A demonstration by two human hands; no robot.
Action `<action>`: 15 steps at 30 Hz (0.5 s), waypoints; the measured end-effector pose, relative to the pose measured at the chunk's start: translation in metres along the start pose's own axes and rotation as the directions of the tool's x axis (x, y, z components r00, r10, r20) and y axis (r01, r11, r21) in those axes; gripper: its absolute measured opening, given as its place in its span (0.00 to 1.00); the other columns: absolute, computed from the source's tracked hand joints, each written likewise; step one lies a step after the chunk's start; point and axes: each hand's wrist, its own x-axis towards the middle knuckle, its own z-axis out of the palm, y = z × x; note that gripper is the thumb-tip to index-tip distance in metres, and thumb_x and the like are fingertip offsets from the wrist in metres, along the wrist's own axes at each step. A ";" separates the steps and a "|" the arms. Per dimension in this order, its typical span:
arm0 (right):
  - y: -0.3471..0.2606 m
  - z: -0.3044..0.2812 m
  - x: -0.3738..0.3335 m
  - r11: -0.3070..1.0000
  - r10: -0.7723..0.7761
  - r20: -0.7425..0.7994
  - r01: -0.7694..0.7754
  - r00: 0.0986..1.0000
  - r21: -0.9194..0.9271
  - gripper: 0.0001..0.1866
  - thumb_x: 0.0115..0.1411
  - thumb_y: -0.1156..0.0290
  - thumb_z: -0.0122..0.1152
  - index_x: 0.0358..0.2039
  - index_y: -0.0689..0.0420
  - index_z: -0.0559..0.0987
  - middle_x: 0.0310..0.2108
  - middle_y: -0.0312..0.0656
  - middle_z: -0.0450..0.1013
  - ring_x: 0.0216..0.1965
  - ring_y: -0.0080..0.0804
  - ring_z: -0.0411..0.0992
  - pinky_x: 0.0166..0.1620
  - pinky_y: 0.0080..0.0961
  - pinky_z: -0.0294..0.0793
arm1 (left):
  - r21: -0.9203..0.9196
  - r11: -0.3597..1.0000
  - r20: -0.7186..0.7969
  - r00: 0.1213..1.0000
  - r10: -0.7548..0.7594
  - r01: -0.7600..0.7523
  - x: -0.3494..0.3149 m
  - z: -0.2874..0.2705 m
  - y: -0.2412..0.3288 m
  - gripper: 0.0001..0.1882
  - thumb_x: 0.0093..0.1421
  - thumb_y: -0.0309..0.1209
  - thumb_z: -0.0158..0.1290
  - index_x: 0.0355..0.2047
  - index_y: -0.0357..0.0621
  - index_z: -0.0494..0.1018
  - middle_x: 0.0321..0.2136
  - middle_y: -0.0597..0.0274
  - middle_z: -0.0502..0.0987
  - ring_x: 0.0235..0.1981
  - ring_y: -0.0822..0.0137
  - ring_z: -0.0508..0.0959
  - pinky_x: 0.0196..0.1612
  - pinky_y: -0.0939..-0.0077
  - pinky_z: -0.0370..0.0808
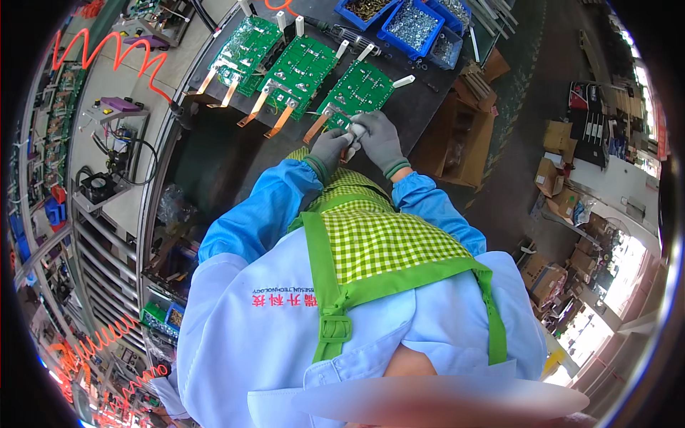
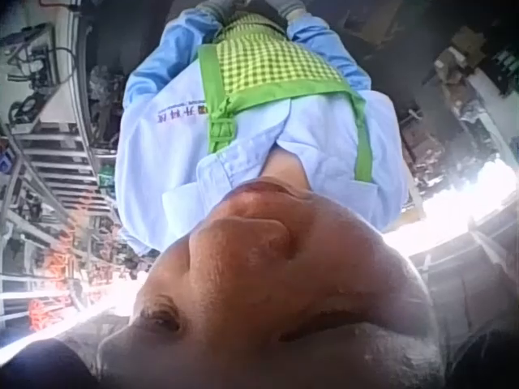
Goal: The recorder is seen assembling circuit board components by attaching copper connectors and securing them with a pneumatic screwdriver.
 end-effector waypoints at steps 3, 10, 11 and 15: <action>0.006 -0.008 0.000 0.993 -0.004 0.001 0.004 1.000 0.116 0.09 0.52 0.70 0.55 0.34 0.55 0.78 0.32 0.45 0.72 0.35 0.42 0.72 0.40 0.31 0.71 | -0.040 0.998 -0.008 0.999 -0.050 0.050 0.003 -0.005 -0.001 0.12 0.59 0.27 0.47 0.40 0.32 0.66 0.32 0.54 0.73 0.29 0.68 0.77 0.23 0.84 0.73; -0.003 -0.007 -0.005 1.000 -0.026 0.151 0.026 0.988 0.001 0.09 0.53 0.70 0.55 0.35 0.54 0.78 0.32 0.45 0.71 0.34 0.41 0.72 0.38 0.30 0.71 | -0.011 0.999 -0.001 0.999 -0.044 0.044 -0.001 -0.002 0.002 0.10 0.58 0.26 0.48 0.38 0.32 0.67 0.31 0.56 0.73 0.31 0.68 0.77 0.23 0.83 0.74; -0.005 -0.005 -0.004 1.000 -0.029 0.154 0.028 0.988 0.004 0.09 0.53 0.70 0.55 0.35 0.54 0.78 0.32 0.45 0.71 0.34 0.41 0.72 0.38 0.30 0.71 | -0.013 0.999 -0.005 0.999 -0.043 0.042 0.000 -0.003 0.001 0.10 0.58 0.26 0.48 0.38 0.32 0.67 0.31 0.56 0.73 0.31 0.68 0.77 0.23 0.83 0.74; -0.011 -0.002 -0.004 0.998 0.005 0.110 0.003 0.994 -0.067 0.09 0.54 0.69 0.54 0.36 0.52 0.77 0.33 0.45 0.71 0.35 0.43 0.71 0.38 0.32 0.71 | 0.031 0.999 -0.022 1.000 -0.009 0.010 0.000 0.001 0.002 0.11 0.58 0.30 0.49 0.37 0.35 0.69 0.32 0.58 0.72 0.28 0.71 0.74 0.24 0.84 0.74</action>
